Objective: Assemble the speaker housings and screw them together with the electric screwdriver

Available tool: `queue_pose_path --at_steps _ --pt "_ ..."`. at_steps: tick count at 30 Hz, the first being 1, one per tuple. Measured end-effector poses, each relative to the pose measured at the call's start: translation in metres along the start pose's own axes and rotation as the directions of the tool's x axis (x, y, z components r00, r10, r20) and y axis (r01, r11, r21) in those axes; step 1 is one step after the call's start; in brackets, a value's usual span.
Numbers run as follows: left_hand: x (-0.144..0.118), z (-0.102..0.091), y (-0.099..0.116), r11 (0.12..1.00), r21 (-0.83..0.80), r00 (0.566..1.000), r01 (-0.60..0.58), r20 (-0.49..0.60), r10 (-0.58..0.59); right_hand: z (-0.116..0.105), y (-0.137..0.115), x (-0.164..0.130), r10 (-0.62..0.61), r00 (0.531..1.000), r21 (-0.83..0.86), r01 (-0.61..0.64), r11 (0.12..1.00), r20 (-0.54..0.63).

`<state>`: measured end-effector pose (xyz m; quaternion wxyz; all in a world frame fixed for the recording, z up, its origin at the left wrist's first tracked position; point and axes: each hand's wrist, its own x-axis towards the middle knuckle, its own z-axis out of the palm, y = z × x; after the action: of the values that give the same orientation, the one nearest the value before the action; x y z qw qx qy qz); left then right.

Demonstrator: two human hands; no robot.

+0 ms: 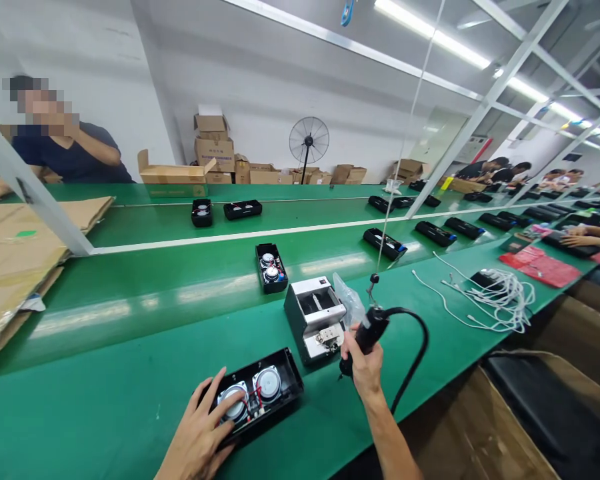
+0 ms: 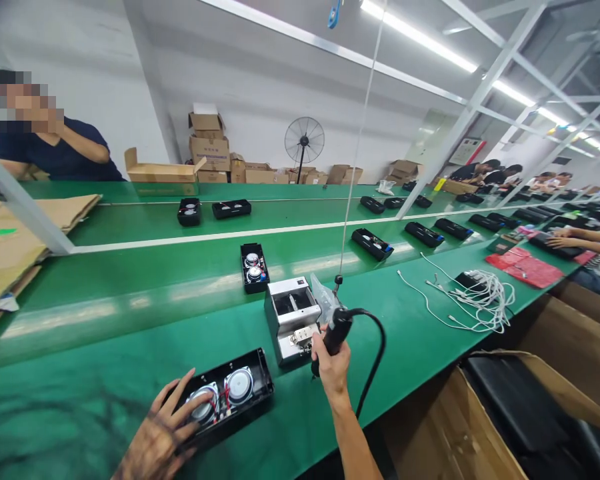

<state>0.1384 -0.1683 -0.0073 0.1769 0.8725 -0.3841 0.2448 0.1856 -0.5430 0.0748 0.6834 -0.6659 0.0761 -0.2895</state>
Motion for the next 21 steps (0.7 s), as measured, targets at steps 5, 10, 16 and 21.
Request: queue_pose_path --at_steps 5,10,16,21 --pt "0.014 0.006 -0.001 1.000 -0.002 1.000 0.021 -0.017 -0.021 0.018 -0.026 0.018 -0.132 0.989 0.097 0.139 0.986 -0.073" --pt "0.005 0.025 -0.003 0.997 0.042 0.998 0.067 0.013 -0.067 0.032 -0.028 0.020 -0.110 0.994 0.083 0.107 0.991 0.024" --pt "0.006 0.024 -0.002 0.998 0.005 0.997 0.069 0.022 -0.070 0.036 -0.038 -0.017 -0.028 0.940 0.111 -0.011 0.994 0.340" --pt "0.015 0.009 0.006 0.998 0.026 0.991 0.054 0.119 -0.057 0.074 -0.046 -0.072 -0.168 0.840 0.350 -0.027 0.936 0.516"
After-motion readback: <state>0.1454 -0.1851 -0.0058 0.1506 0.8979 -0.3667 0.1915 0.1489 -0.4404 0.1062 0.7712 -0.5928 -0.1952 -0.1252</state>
